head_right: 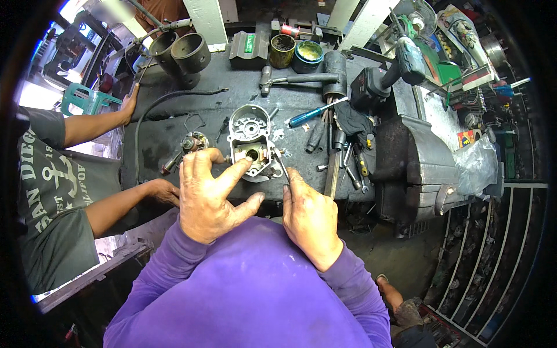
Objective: The person is working on a small engine component, using a wrench to tighten bolts and a hammer to tap parts into place. They also use a grinding wheel to smooth a small metal piece.
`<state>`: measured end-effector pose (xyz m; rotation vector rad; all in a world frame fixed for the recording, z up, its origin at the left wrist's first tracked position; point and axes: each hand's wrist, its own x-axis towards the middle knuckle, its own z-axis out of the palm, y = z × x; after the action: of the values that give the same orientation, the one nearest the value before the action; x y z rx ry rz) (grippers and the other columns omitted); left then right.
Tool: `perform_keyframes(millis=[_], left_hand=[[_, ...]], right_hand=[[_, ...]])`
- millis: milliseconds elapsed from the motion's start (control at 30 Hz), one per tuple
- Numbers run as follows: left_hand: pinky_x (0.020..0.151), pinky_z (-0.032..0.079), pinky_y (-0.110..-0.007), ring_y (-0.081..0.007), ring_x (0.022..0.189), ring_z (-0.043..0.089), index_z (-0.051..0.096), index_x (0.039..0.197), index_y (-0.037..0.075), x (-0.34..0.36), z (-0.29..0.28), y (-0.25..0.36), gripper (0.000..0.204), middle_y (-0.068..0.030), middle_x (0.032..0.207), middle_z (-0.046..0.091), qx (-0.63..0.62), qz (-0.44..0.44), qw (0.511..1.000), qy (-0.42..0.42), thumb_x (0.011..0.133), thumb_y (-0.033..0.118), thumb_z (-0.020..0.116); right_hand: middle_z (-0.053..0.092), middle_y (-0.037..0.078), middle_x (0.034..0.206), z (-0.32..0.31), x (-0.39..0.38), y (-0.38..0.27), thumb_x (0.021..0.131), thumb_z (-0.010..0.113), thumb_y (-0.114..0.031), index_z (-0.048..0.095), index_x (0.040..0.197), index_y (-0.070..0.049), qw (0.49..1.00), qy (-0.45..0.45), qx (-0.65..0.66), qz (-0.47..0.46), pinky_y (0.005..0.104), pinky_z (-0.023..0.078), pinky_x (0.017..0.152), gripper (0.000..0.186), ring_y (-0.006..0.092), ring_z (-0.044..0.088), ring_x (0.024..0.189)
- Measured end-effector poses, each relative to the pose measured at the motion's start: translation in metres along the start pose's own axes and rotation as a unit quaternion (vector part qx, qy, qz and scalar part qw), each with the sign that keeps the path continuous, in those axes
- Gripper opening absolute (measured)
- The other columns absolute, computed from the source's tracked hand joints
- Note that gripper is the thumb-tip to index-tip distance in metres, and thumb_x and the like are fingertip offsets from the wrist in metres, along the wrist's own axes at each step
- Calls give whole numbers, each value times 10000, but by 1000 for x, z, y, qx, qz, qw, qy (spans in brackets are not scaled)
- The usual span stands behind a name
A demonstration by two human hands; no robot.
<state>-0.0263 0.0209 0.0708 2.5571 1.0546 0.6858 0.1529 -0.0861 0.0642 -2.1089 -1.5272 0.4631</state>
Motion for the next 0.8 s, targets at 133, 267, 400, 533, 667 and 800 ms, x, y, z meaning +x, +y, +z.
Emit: perform_keyframes(millis=[133,267,400,533,667,800], left_hand=[[1168,317,-540,-413,1380,392,769,1289,258,8,1,9,735,-200,1460,462,51,-4,997,-51,602,432,962],[1221,271,-583,-448,1478,320,764,1296,253,13,1,8,777,-227,1605,371,32,-9,998,-50,570,427,981],[1231,261,-588,-465,1518,282,770,1282,260,13,1,5,778,-236,1645,337,33,-3,997,-72,554,423,990],[1235,265,-602,-479,1523,286,770,1284,269,15,1,2,785,-247,1651,340,51,2,996,-67,548,427,993],[1240,274,-598,-498,1533,283,769,1289,235,17,4,3,802,-261,1663,333,70,9,995,-65,542,422,993],[1246,280,-594,-494,1537,282,770,1283,219,19,9,6,795,-258,1670,328,49,-5,997,-64,536,359,1004]], right_hand=[[745,211,842,0,1,4,996,653,-107,646,1313,-16,1000,3,13,-19,497,585,650,329,422,733,732],[729,281,912,-2,2,7,1017,643,-106,647,1321,10,999,-20,51,3,535,566,701,326,487,719,830],[733,282,910,-3,2,10,1019,643,-114,647,1326,15,997,-32,65,5,531,571,715,332,487,721,836],[735,279,902,-3,2,13,1017,646,-118,647,1327,20,997,-26,75,-7,527,577,719,340,480,726,830],[739,274,913,-1,4,17,1022,638,-139,641,1341,23,997,-55,51,9,531,579,715,358,459,735,817],[735,262,895,0,4,20,1022,633,-140,629,1331,16,996,-47,69,-17,545,567,683,347,458,725,780]])
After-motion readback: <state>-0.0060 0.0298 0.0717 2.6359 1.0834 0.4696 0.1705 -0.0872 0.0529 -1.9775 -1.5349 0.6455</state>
